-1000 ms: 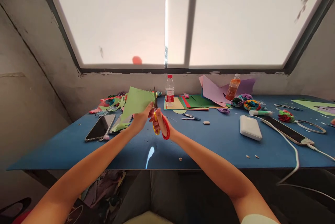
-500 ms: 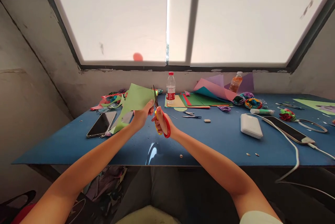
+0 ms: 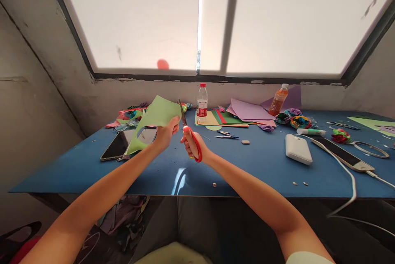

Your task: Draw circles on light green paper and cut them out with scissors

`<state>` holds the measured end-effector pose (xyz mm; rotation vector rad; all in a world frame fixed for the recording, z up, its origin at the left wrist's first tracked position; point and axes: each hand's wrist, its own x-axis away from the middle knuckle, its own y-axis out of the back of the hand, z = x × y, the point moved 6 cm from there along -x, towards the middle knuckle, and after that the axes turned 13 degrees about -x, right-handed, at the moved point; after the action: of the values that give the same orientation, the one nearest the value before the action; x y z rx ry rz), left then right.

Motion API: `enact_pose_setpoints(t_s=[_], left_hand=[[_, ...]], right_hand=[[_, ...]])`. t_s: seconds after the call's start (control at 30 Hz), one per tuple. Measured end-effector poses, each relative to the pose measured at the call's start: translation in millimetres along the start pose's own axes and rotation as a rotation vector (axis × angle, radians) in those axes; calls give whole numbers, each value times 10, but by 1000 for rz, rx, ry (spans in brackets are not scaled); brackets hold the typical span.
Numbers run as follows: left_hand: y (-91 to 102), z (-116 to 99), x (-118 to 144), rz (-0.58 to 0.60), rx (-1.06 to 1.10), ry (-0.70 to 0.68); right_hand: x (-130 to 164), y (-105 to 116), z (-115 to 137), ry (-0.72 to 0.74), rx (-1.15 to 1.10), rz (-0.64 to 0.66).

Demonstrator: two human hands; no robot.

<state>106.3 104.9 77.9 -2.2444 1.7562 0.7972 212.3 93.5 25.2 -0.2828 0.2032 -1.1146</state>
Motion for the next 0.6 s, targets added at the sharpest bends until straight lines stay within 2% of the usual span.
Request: enact_pose_setpoints(t_s=[0.13, 0.23, 0.43, 0.6], left_hand=[[33, 20, -26, -66, 53, 31], [36, 15, -35, -56, 48, 22], [9, 8, -46, -30, 13, -7], [-22, 16, -28, 4, -59, -15]], right_hand=[[9, -11, -17, -7, 13, 14], [-7, -15, -77, -27, 5, 36], [-62, -59, -76, 83, 52, 201], [-64, -72, -29, 79, 31, 312]])
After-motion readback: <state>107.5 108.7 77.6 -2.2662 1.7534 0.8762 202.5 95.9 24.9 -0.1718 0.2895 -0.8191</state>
